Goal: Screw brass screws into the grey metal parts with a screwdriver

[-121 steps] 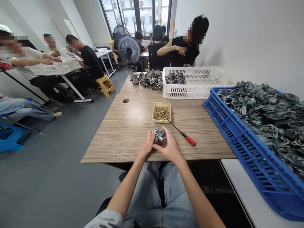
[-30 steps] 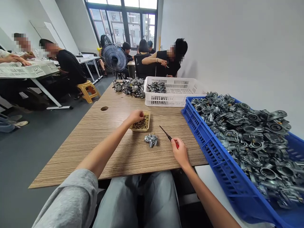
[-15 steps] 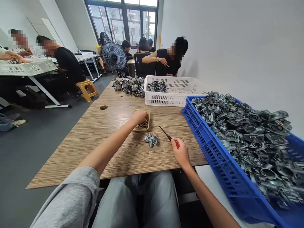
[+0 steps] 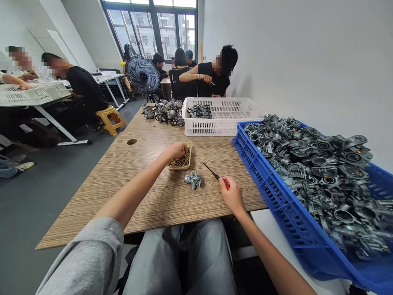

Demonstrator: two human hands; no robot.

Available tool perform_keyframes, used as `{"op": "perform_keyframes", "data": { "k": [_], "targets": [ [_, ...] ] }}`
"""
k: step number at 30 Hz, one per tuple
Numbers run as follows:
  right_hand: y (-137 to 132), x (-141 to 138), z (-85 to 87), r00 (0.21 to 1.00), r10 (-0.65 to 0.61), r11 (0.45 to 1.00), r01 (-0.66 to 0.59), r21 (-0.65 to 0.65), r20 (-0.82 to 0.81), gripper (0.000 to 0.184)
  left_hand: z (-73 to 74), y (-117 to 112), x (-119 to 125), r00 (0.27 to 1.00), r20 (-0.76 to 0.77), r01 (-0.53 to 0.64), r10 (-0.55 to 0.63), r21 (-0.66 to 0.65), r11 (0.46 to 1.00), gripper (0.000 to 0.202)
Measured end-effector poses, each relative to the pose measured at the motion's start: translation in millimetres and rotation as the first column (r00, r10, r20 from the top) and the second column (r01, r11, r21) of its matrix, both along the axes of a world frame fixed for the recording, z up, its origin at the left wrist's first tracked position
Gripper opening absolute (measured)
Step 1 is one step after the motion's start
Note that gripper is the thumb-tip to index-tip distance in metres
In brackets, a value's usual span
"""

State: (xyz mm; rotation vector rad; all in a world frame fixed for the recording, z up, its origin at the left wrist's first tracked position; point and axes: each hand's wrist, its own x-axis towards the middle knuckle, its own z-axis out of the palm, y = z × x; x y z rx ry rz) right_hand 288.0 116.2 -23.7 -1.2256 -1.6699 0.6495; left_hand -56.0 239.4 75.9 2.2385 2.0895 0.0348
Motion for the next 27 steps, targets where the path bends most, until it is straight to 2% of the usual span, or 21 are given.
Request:
{"op": "perform_keyframes", "data": {
  "k": [4,13,27],
  "targets": [
    [0.1,0.1,0.0,1.000,-0.001,1.000,0.001,0.007,-0.004,0.041,-4.3,0.5,7.8,1.000,-0.013,-0.011,0.012,0.016,1.000,0.018],
    [0.4,1.7,1.2,1.000,0.005,1.000,-0.006,-0.015,-0.021,0.037,-3.6,-1.8,23.8,0.995,-0.074,-0.059,0.063,0.055,0.997,0.025],
    [2.5,2.3,-0.5,0.997,-0.023,0.999,0.020,-0.047,-0.068,0.039,-7.4,3.8,15.6,0.997,-0.019,-0.069,0.069,0.024,0.997,0.022]
  ]
}}
